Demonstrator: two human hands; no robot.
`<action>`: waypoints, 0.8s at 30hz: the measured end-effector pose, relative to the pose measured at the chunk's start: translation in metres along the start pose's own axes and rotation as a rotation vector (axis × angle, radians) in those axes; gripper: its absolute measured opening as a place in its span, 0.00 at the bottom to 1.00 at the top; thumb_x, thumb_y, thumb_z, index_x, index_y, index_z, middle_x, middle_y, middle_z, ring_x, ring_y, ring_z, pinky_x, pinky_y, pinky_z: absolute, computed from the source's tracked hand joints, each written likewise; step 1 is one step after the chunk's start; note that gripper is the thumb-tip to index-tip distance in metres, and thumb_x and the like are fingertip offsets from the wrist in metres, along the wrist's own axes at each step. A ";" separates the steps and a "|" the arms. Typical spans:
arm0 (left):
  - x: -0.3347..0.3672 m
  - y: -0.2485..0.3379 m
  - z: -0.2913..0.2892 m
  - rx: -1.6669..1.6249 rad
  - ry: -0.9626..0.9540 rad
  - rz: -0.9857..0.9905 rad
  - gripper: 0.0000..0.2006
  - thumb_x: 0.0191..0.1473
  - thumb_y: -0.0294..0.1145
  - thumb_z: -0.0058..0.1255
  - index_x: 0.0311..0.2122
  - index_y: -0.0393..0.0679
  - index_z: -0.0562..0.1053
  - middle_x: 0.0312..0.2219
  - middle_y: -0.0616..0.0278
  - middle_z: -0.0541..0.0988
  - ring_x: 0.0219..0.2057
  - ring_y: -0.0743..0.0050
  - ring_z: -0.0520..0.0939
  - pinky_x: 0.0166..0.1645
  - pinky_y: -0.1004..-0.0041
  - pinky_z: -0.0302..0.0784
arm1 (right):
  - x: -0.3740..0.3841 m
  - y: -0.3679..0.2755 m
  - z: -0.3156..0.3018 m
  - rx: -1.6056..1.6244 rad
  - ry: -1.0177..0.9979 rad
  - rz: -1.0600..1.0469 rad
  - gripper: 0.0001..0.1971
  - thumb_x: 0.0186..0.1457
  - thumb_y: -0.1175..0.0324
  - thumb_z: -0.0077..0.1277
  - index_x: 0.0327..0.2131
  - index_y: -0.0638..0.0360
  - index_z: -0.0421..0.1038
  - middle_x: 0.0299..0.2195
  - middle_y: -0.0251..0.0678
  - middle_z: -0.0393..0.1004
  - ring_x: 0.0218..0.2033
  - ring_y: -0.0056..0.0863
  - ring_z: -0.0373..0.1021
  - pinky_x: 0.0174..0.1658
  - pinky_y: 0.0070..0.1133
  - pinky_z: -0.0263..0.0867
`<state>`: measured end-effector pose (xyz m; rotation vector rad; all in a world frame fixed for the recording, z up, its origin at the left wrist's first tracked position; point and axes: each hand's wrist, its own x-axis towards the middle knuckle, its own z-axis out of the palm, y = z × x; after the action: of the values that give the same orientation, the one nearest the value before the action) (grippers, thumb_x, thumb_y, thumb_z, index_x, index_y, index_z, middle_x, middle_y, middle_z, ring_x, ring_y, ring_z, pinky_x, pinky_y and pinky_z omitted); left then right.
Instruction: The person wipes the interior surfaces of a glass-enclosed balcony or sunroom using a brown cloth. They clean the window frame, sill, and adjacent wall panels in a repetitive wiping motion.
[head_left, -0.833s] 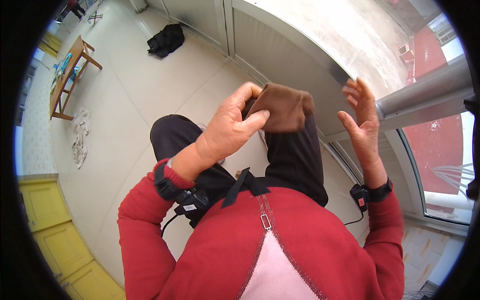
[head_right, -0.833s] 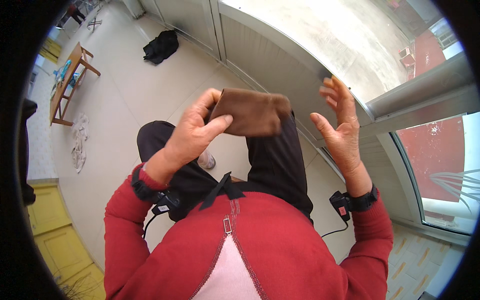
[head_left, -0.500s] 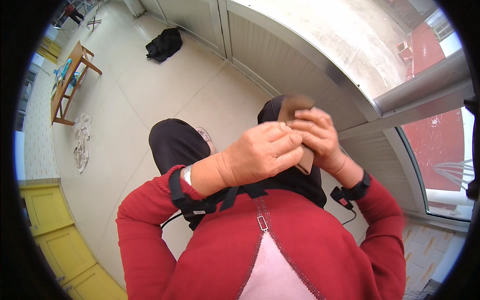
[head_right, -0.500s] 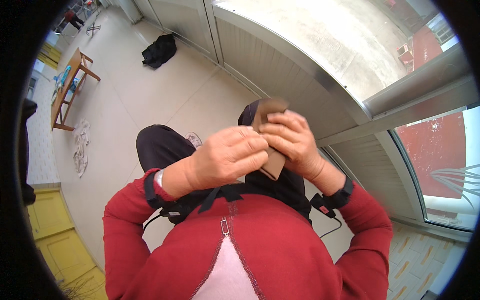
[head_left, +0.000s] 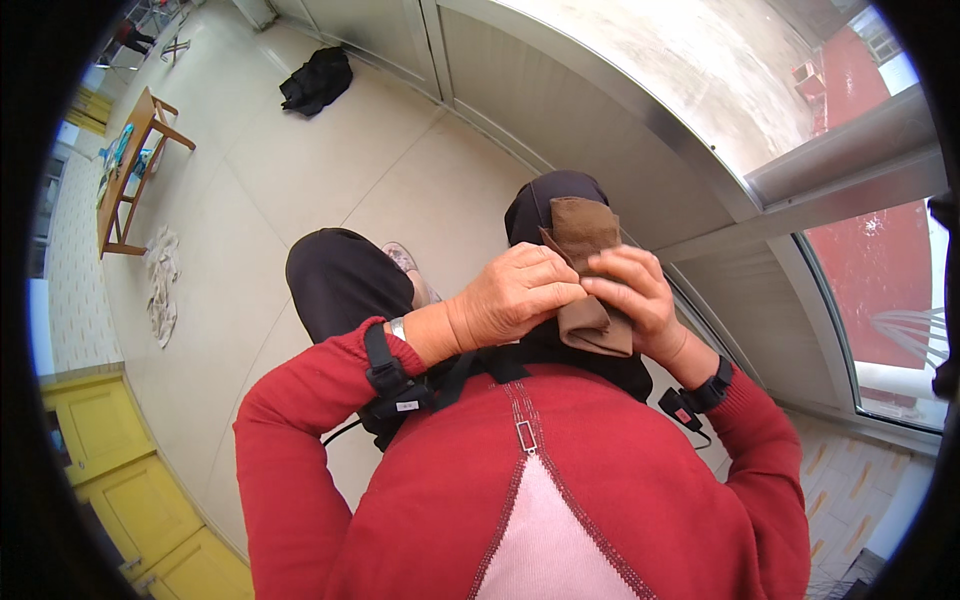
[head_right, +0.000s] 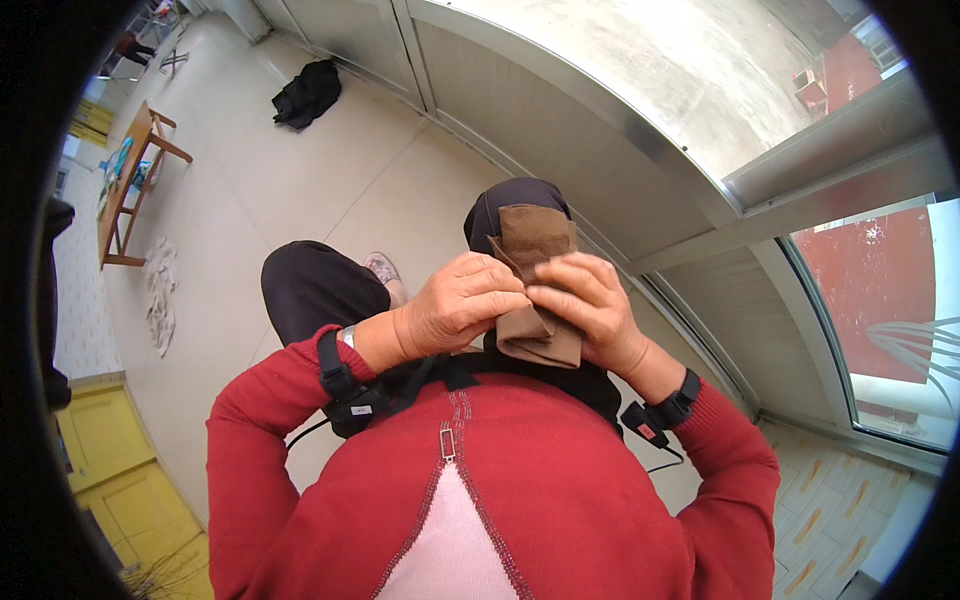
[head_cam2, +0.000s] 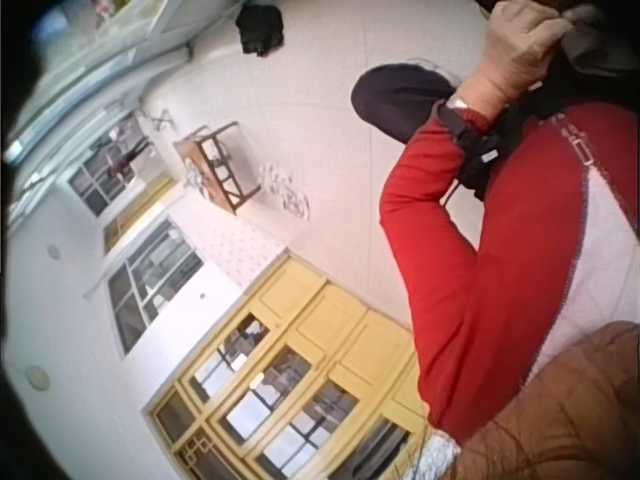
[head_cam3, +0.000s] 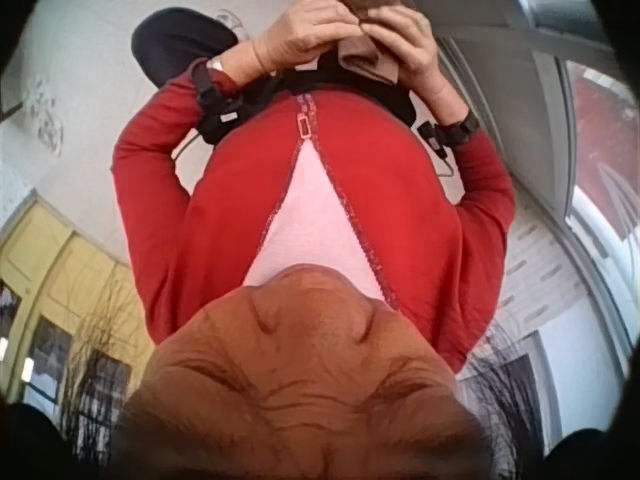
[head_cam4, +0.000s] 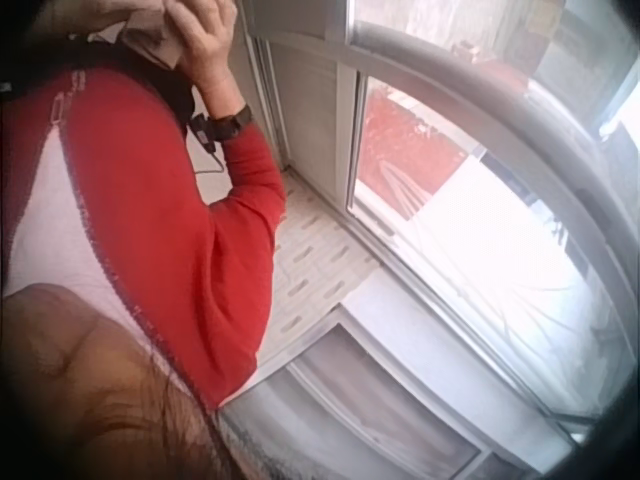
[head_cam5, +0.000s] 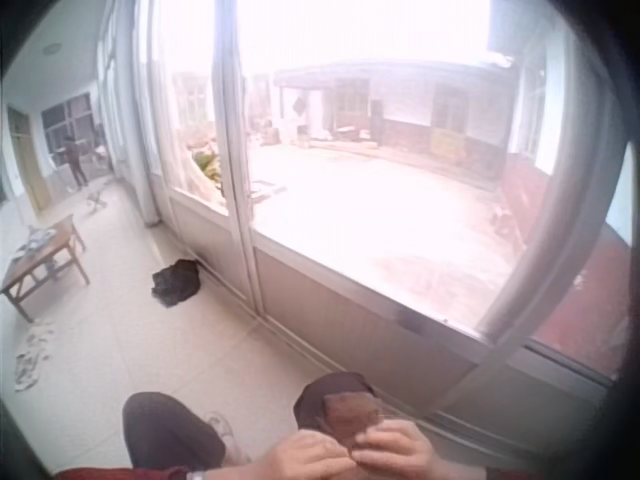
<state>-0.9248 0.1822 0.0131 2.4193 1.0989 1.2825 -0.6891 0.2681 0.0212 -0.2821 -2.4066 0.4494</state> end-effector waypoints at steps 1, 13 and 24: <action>0.001 -0.001 0.000 -0.022 -0.014 -0.004 0.11 0.47 0.26 0.60 0.38 0.45 0.77 0.35 0.65 0.79 0.41 0.63 0.80 0.48 0.66 0.76 | -0.002 -0.002 -0.003 0.014 -0.025 -0.017 0.19 0.44 0.70 0.64 0.44 0.54 0.79 0.44 0.35 0.78 0.46 0.40 0.72 0.49 0.34 0.68; 0.025 -0.006 0.016 -0.632 0.125 -1.128 0.11 0.57 0.26 0.61 0.43 0.36 0.73 0.30 0.67 0.79 0.33 0.86 0.77 0.37 0.77 0.76 | 0.016 0.011 0.012 0.754 0.092 0.959 0.13 0.61 0.66 0.59 0.45 0.66 0.77 0.36 0.28 0.79 0.37 0.13 0.69 0.42 0.17 0.69; 0.015 -0.005 0.017 -0.569 0.222 -1.159 0.30 0.50 0.30 0.70 0.54 0.39 0.66 0.41 0.63 0.75 0.37 0.80 0.75 0.44 0.76 0.77 | 0.024 0.011 0.003 0.649 0.010 0.964 0.17 0.59 0.66 0.61 0.49 0.61 0.71 0.42 0.32 0.76 0.44 0.19 0.70 0.52 0.19 0.67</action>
<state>-0.9086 0.1988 0.0094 0.9184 1.5306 1.1539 -0.7084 0.2851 0.0284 -1.1202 -1.8267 1.5813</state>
